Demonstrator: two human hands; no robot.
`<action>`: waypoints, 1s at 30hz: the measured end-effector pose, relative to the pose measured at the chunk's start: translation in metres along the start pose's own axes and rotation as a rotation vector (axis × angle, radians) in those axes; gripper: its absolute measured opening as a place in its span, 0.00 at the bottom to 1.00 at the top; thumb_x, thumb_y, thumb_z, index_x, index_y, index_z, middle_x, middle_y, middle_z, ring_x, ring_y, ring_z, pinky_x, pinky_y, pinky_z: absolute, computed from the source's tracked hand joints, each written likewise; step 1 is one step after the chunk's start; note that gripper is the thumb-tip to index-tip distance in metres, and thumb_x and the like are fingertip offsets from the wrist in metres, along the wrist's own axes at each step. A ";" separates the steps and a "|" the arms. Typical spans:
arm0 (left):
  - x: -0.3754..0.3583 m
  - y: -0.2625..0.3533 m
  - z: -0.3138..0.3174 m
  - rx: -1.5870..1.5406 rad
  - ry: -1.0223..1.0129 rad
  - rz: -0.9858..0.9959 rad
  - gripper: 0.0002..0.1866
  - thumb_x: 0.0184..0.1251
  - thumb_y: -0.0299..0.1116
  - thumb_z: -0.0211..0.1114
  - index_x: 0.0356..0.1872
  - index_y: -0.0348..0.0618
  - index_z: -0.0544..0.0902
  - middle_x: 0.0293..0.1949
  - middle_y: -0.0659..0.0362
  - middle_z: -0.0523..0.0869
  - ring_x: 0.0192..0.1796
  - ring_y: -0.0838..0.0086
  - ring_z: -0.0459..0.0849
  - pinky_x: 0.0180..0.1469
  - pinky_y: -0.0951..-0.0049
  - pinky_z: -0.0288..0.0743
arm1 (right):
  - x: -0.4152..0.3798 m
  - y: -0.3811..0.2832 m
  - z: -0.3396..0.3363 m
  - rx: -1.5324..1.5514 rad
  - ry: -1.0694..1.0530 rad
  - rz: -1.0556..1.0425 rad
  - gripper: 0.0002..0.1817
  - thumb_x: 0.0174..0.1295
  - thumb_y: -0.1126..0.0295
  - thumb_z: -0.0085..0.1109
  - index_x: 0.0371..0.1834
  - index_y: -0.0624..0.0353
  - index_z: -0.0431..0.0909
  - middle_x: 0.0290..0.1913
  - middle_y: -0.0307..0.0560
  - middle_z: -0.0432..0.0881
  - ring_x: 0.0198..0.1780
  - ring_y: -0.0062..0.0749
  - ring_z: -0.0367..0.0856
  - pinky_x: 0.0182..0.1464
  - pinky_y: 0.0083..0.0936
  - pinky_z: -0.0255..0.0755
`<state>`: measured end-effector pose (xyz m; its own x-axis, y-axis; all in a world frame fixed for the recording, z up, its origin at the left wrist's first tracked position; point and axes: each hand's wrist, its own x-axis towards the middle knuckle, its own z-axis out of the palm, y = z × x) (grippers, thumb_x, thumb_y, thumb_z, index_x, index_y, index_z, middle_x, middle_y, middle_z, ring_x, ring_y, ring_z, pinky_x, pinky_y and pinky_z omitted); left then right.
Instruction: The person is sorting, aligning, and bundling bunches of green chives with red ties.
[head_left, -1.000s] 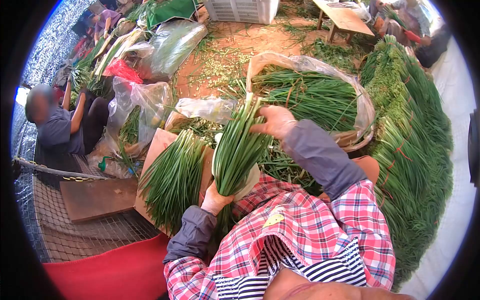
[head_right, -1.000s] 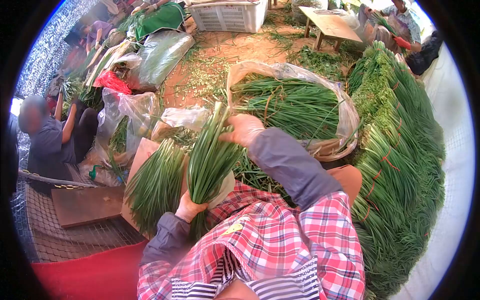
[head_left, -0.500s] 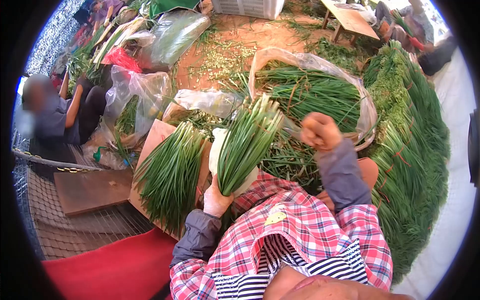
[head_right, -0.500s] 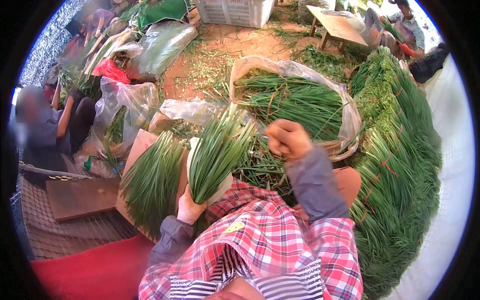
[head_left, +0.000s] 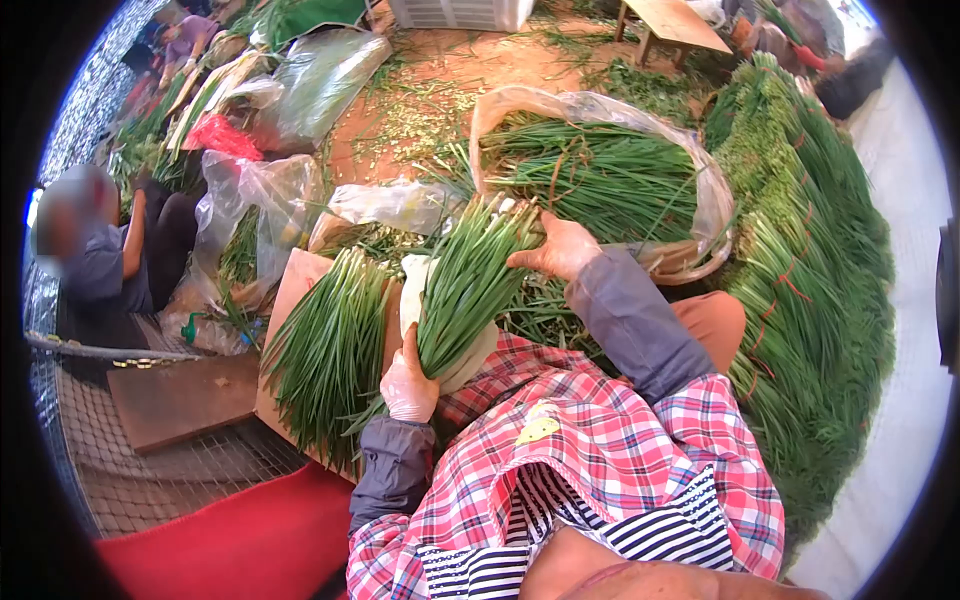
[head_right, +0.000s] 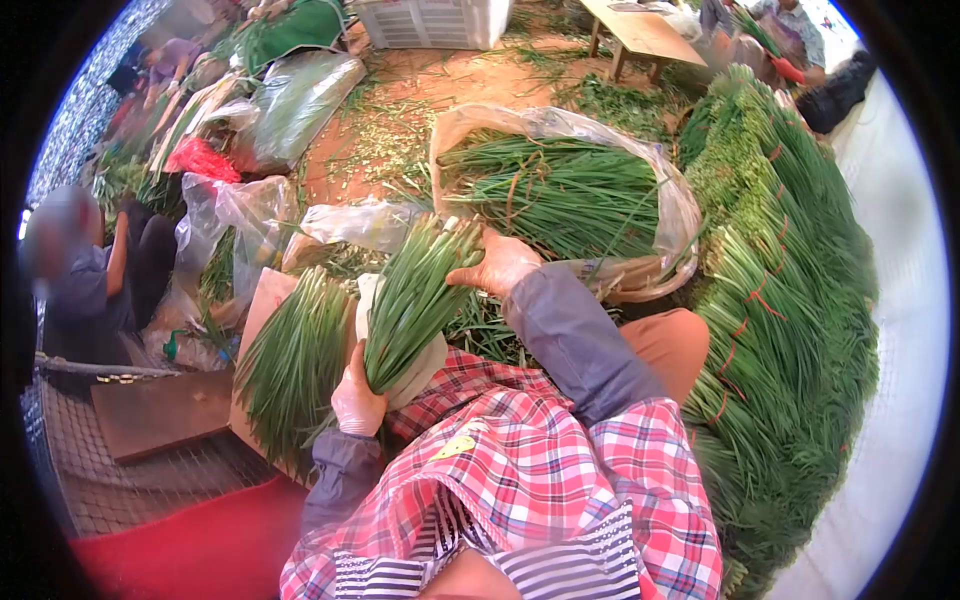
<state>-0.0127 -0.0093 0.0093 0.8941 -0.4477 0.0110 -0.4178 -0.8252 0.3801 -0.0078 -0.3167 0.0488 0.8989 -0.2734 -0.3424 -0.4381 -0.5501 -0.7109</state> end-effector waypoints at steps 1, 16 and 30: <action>0.003 0.000 0.001 0.002 -0.003 0.011 0.47 0.35 0.26 0.68 0.64 0.55 0.58 0.37 0.50 0.78 0.33 0.53 0.80 0.34 0.60 0.73 | 0.006 0.010 0.001 0.331 -0.094 -0.028 0.37 0.41 0.51 0.70 0.52 0.63 0.70 0.33 0.49 0.81 0.27 0.33 0.80 0.28 0.26 0.73; 0.018 -0.007 -0.009 -0.072 -0.171 -0.014 0.45 0.37 0.26 0.66 0.64 0.54 0.58 0.40 0.46 0.79 0.37 0.51 0.80 0.37 0.58 0.73 | -0.009 0.046 -0.014 1.680 -0.199 -0.221 0.13 0.56 0.61 0.61 0.32 0.62 0.77 0.18 0.42 0.77 0.14 0.26 0.72 0.18 0.24 0.67; 0.013 0.004 -0.001 0.107 -0.132 0.045 0.48 0.35 0.21 0.64 0.66 0.54 0.56 0.34 0.47 0.77 0.32 0.53 0.79 0.31 0.58 0.73 | 0.032 0.044 -0.039 0.192 -0.146 -0.045 0.23 0.41 0.57 0.72 0.38 0.59 0.81 0.35 0.46 0.81 0.39 0.31 0.76 0.42 0.24 0.68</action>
<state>-0.0021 -0.0178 0.0119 0.8480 -0.5206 -0.0988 -0.4781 -0.8321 0.2809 0.0014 -0.3805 0.0305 0.9148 -0.1275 -0.3833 -0.4013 -0.3951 -0.8264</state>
